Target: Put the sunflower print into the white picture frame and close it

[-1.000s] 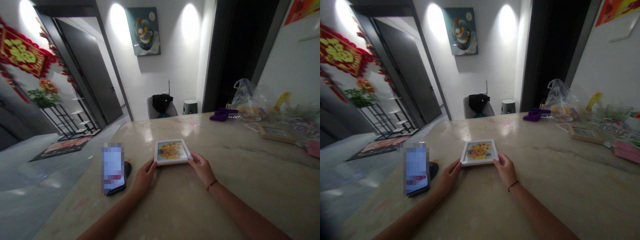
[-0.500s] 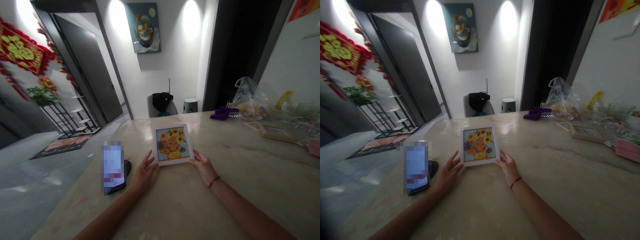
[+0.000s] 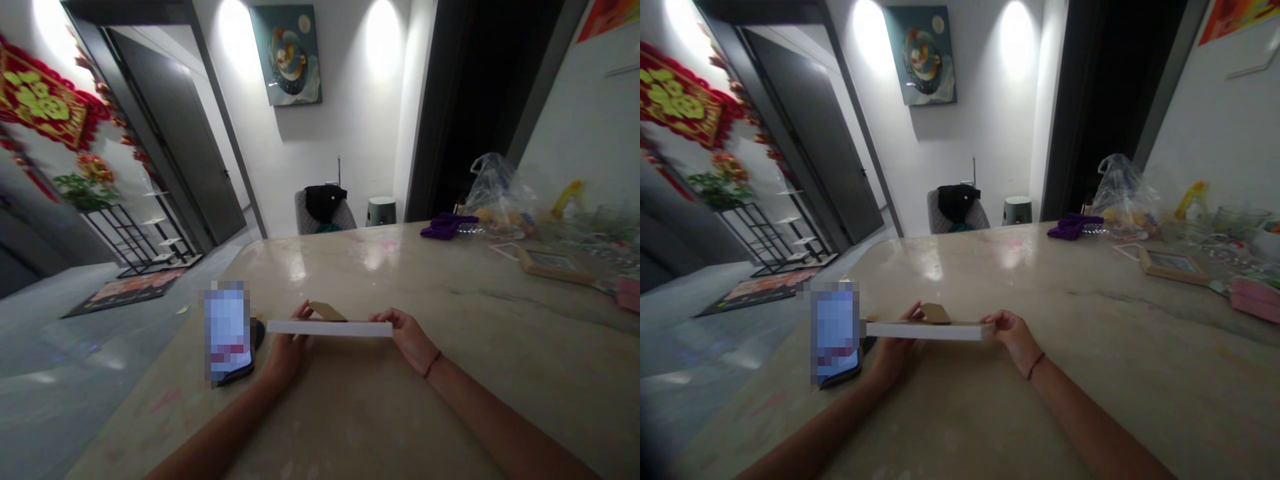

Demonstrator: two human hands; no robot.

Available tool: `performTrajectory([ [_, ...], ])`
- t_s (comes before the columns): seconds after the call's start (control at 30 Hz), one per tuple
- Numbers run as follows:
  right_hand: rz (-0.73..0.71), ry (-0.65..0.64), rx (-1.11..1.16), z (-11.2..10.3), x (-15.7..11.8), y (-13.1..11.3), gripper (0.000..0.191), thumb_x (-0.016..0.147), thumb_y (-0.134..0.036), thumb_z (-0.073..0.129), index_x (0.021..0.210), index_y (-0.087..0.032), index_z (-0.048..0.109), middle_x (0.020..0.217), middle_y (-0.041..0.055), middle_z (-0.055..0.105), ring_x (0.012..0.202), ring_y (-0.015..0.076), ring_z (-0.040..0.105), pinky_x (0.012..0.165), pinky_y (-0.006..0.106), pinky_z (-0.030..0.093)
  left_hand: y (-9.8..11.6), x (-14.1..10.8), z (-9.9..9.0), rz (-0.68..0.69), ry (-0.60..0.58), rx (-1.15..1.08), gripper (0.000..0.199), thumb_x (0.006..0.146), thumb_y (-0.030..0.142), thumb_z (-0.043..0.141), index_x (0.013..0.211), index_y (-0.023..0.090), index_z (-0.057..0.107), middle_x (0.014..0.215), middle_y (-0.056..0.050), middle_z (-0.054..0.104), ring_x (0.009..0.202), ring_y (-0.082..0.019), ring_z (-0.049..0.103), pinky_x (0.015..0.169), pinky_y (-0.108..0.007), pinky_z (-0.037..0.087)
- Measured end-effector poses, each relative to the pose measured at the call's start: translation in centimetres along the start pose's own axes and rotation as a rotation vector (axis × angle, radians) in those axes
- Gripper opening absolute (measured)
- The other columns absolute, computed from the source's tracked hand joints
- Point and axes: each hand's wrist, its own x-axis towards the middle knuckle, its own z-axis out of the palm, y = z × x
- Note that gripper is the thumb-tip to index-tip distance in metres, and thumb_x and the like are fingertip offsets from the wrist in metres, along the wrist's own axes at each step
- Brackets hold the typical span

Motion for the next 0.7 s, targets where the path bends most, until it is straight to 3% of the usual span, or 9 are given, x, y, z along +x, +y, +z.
performTrajectory([
  [0.13, 0.085, 0.025, 0.073, 0.4, -0.3, -0.5, 0.034, 0.046, -0.021, 0.077, 0.075, -0.018, 0.060, 0.074, -0.0019, 0.066, 0.068, 0.0123, 0.061, 0.066, 0.026, 0.049, 0.4, 0.0, -0.1, -0.021, 0.002, 0.056, 0.031, 0.073, 0.044, 0.053, 0.087, 0.018, 0.062, 0.092, -0.006, 0.067, 0.089, -0.022, 0.060, 0.081, -0.033, 0.046],
  [0.23, 0.114, 0.008, 0.091, 0.5, -0.5, -0.8, 0.035, 0.050, -0.023, 0.076, 0.081, -0.018, 0.060, 0.081, -0.0001, 0.067, 0.071, 0.0131, 0.062, 0.062, 0.025, 0.051, 0.7, 0.1, -0.1, -0.014, 0.069, 0.096, 0.033, 0.071, 0.047, 0.053, 0.083, 0.017, 0.062, 0.092, -0.007, 0.064, 0.088, -0.021, 0.059, 0.079, -0.031, 0.046],
  [0.37, 0.107, -0.010, 0.087, 0.3, -0.4, -0.7, 0.034, 0.053, -0.022, 0.075, 0.083, -0.018, 0.060, 0.082, 0.0002, 0.067, 0.070, 0.0129, 0.063, 0.058, 0.023, 0.052, 1.2, 0.0, 0.1, 0.000, -0.011, -0.011, 0.038, 0.075, 0.046, 0.050, 0.099, 0.019, 0.058, 0.101, -0.006, 0.064, 0.097, -0.020, 0.058, 0.082, -0.030, 0.045],
  [0.47, 0.107, -0.020, 0.100, 0.1, -0.4, -0.6, 0.033, 0.056, -0.022, 0.074, 0.085, -0.019, 0.060, 0.082, -0.0001, 0.067, 0.069, 0.0124, 0.063, 0.056, 0.022, 0.053, 1.4, -0.1, 0.2, -0.022, -0.082, -0.100, 0.039, 0.075, 0.044, 0.051, 0.107, 0.021, 0.054, 0.096, -0.003, 0.066, 0.089, -0.018, 0.061, 0.080, -0.030, 0.046],
  [0.6, 0.095, -0.018, 0.094, 0.2, -0.4, -0.5, 0.031, 0.057, -0.023, 0.074, 0.084, -0.018, 0.060, 0.083, 0.0005, 0.068, 0.070, 0.0126, 0.064, 0.056, 0.022, 0.053, 1.8, -0.1, 0.0, -0.107, -0.032, 0.002, 0.033, 0.070, 0.046, 0.055, 0.087, 0.018, 0.060, 0.076, -0.001, 0.068, 0.074, -0.019, 0.062, 0.069, -0.029, 0.048],
  [0.7, 0.097, -0.012, 0.068, 0.5, -0.5, -0.6, 0.035, 0.057, -0.024, 0.074, 0.087, -0.017, 0.058, 0.083, 0.0014, 0.068, 0.071, 0.0148, 0.064, 0.054, 0.024, 0.054, 2.6, -0.1, -0.3, -0.186, -0.039, 0.022, 0.036, 0.069, 0.049, 0.055, 0.085, 0.017, 0.063, 0.074, -0.002, 0.068, 0.077, -0.021, 0.063, 0.068, -0.029, 0.048],
])
